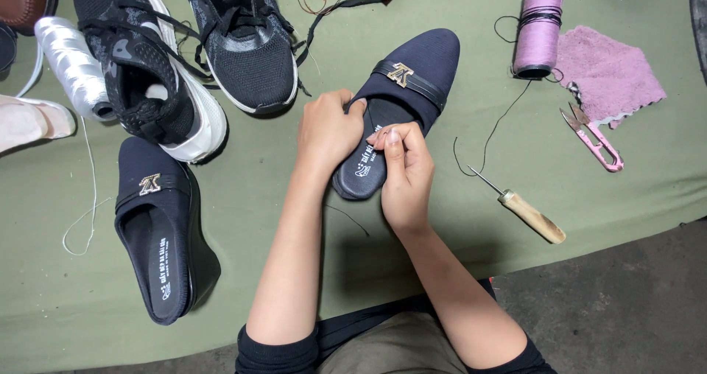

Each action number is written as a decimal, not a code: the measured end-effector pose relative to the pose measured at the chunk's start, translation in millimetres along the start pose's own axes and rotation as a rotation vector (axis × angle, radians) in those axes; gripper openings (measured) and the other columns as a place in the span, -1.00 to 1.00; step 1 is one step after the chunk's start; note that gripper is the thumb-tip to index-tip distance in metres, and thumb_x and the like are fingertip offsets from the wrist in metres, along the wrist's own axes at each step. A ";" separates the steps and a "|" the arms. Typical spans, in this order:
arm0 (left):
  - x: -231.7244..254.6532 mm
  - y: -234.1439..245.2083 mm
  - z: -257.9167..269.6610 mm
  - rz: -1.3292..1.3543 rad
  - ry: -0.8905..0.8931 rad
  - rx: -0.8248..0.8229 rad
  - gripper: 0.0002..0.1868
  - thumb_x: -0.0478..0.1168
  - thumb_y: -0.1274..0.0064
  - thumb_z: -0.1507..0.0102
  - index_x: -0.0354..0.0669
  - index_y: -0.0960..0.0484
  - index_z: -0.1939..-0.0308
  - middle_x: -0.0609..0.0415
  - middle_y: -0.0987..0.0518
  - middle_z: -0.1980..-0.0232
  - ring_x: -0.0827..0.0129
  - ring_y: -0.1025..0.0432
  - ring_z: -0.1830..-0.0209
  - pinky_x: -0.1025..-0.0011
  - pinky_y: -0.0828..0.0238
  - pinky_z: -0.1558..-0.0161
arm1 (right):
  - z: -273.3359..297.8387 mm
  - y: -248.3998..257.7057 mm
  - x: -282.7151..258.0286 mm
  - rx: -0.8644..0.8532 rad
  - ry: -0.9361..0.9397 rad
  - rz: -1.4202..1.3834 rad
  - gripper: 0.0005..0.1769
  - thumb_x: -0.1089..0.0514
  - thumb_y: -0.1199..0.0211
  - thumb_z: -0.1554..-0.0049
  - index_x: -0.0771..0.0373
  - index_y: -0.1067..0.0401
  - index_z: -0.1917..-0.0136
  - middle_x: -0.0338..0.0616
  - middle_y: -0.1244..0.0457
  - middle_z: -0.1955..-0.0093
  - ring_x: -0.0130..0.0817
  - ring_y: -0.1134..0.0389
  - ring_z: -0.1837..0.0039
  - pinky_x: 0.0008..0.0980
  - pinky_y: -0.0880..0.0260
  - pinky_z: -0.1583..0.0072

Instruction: The person uses a curved awl to stitch a dark blue slip-on shoe with a gold buckle. They repeatedly pierce the shoe's upper and pull a black thread through the holes, tightening the stitches by hand. The task is performed on a green work surface surrounded by other shoes and sewing supplies.

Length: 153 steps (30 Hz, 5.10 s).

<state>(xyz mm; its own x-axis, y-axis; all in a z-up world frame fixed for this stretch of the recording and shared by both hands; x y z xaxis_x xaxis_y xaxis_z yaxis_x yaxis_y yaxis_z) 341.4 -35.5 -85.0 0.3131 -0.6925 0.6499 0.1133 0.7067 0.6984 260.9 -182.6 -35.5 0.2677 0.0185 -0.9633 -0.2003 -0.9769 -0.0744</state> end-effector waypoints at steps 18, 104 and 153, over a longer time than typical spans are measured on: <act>61.8 -11.6 131.6 0.198 -0.405 0.225 -0.09 0.01 -0.19 -0.16 -0.34 -0.25 -0.49 -0.33 -0.49 -0.26 -0.17 -0.40 -0.18 -0.01 -0.26 -0.18 | 41.5 41.4 40.6 0.266 -0.305 -0.344 -0.70 0.15 0.17 -0.42 0.13 -0.12 0.19 -0.36 0.04 0.33 -0.49 -0.08 0.26 -0.53 -0.11 0.11; 23.4 -13.5 120.2 0.403 -0.263 0.575 -0.83 -0.28 0.14 -0.47 -0.16 -0.41 0.24 0.16 -0.27 0.38 0.27 -0.27 0.44 0.37 -0.30 0.29 | 52.8 54.8 52.0 0.347 -0.308 -0.282 -0.68 0.05 0.05 -0.42 0.17 -0.18 0.18 -0.19 -0.03 0.46 -0.31 -0.17 0.22 -0.45 -0.20 -0.05; 21.8 -13.7 87.2 0.747 -0.392 0.026 -0.63 -0.18 0.15 -0.49 -0.07 -0.45 0.45 0.12 -0.41 0.52 0.36 -0.24 0.42 0.39 -0.32 0.19 | 13.5 46.7 51.8 0.025 -0.518 0.359 -0.75 0.21 -0.40 -0.14 0.22 -0.30 0.16 -0.22 -0.18 0.44 -0.64 -0.09 0.37 -0.60 -0.24 0.31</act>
<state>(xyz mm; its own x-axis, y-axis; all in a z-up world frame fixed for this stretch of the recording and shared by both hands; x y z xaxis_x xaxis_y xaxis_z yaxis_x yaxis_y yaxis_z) 264.5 -72.9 -54.2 -0.0528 -0.0477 0.9975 -0.0166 0.9988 0.0469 252.7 -224.4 -92.3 -0.3104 -0.2023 -0.9288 -0.2169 -0.9362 0.2764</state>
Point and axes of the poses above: each hand's wrist, its own z-axis away from the middle knuckle, its own y-axis out of the back of the hand, x = y × z, the point moved 8 cm from there along -z, towards the middle knuckle
